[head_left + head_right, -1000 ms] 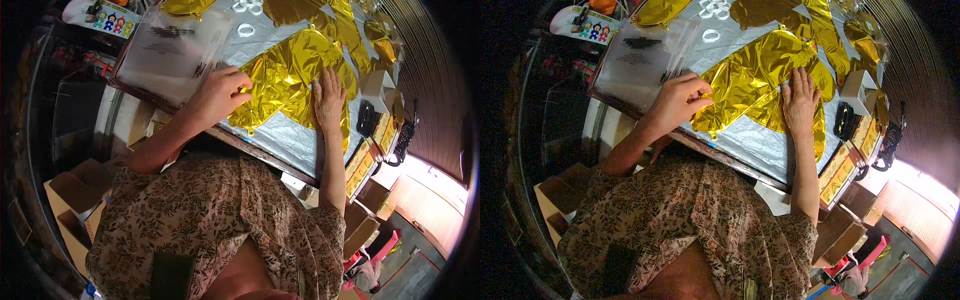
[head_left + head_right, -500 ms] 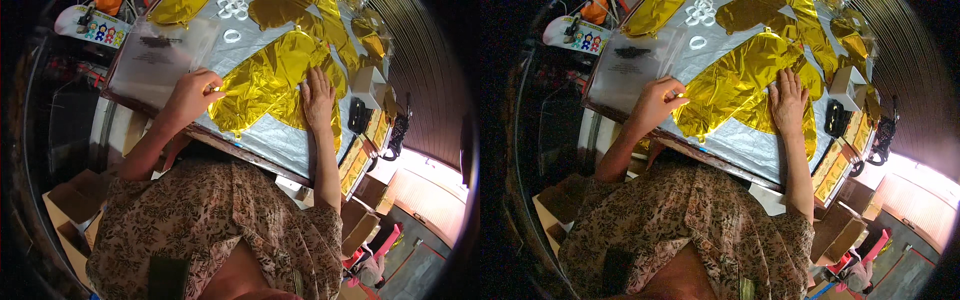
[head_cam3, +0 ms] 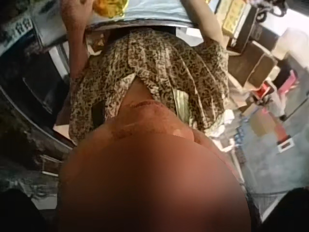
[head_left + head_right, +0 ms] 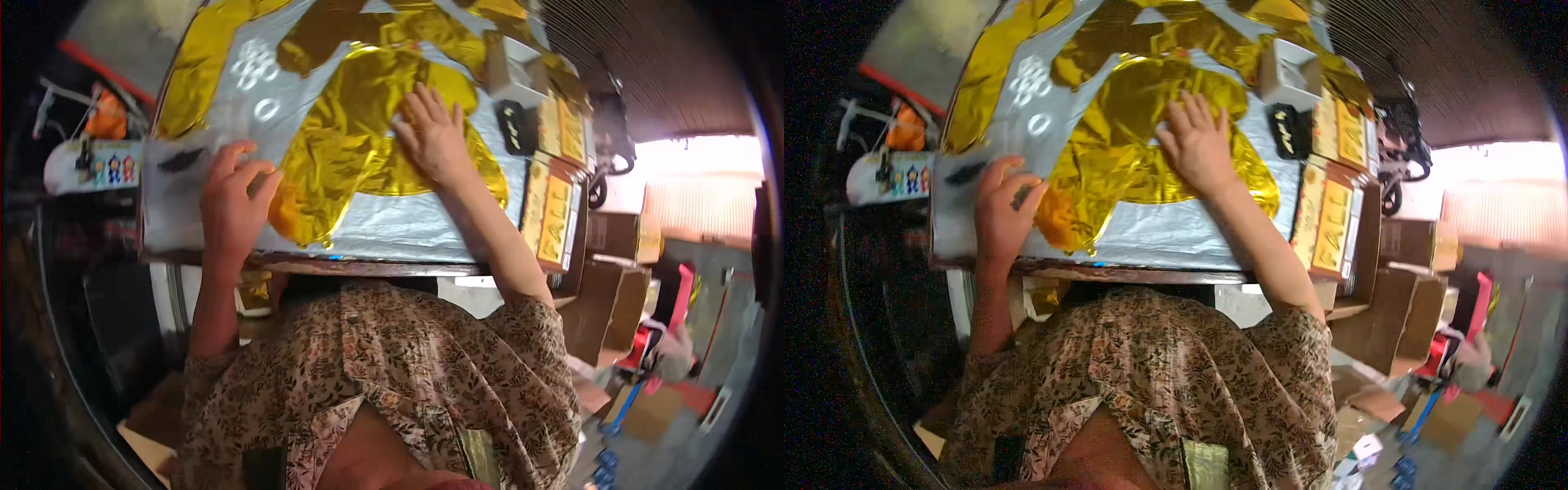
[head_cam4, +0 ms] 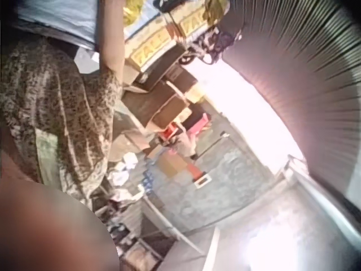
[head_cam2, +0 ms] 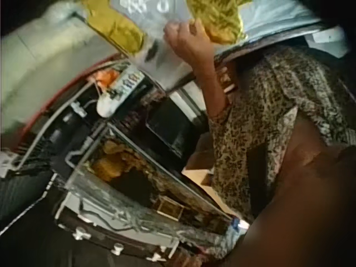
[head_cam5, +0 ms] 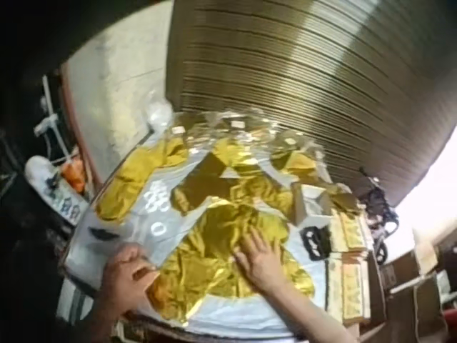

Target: Carefully fold a sheet of gold foil material into a specific shape on a workbench.

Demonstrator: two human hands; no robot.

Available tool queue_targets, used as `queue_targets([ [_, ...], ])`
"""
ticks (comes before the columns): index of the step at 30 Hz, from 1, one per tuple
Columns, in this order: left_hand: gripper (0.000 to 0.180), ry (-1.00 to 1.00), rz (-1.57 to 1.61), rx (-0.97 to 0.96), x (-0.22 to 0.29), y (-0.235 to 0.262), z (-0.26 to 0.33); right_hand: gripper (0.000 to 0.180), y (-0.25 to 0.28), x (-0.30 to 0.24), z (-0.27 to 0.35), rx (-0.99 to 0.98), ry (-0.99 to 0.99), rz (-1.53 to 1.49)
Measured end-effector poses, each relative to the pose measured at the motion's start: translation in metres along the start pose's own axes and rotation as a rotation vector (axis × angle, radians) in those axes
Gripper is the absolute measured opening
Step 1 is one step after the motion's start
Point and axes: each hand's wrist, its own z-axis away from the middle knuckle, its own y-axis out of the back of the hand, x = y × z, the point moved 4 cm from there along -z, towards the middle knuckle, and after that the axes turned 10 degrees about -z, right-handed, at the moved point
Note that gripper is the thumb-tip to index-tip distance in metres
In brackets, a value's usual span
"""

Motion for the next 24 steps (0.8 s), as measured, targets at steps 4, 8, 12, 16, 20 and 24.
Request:
queue_targets([
  [4,0.016,-0.179,0.139,-0.017,0.070,0.003,-0.047,0.050,0.061,-0.006,0.018,-0.024,0.046,0.003],
  [8,0.015,-0.581,0.389,0.016,0.168,-0.022,-0.106,0.040,0.141,0.002,0.050,-0.092,0.072,-0.157],
  [12,0.016,-0.838,0.367,-0.053,0.273,-0.089,-0.171,0.032,0.198,0.023,0.090,-0.055,-0.081,-0.295],
  [16,0.024,-0.817,0.210,-0.256,0.379,-0.169,-0.223,0.032,0.237,0.044,0.132,0.049,-0.204,-0.259],
  [20,0.019,-0.794,0.160,-0.261,0.429,-0.239,-0.252,0.032,0.256,0.071,0.163,0.000,-0.263,-0.166],
  [24,0.019,-0.811,0.008,-0.172,0.451,-0.283,-0.269,0.031,0.261,0.094,0.187,0.009,-0.345,-0.186],
])
